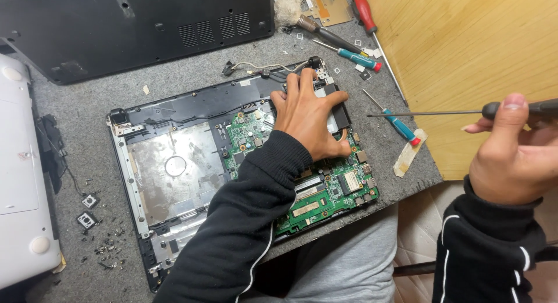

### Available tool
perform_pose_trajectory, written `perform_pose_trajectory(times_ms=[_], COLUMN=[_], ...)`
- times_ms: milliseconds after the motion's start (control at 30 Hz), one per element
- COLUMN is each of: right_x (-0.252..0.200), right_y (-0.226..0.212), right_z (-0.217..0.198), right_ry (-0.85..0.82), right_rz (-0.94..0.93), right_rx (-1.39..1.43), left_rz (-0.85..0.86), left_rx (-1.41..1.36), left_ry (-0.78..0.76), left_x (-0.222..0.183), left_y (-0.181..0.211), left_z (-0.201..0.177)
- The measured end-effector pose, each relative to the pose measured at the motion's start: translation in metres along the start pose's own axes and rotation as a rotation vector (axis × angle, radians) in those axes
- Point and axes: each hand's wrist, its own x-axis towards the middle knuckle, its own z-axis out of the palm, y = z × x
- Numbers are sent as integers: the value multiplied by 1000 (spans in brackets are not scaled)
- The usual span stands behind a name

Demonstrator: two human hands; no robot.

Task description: The person is working on the internal components of a laptop, using a screwdriver to handle screws and repositioning the cooling fan and motherboard parts.

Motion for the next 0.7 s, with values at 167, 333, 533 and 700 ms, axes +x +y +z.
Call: perform_pose_trajectory(times_ms=[167,333,533,700], right_x=[19,36,-2,-12], right_y=[36,-30,34,29], right_z=[39,76,73,66], right_ry=[-38,-143,-428,-561], right_rz=[-131,-244,-31,-125], right_rx=[293,361,-144,-407], left_rz=[15,21,30,46], left_rx=[-20,-21,-71,-119], left_ry=[43,33,-1,-10], left_x=[-1,-2,-3,-5], left_y=[-2,-1,-3,-4], left_z=[1,-1,-4,-6])
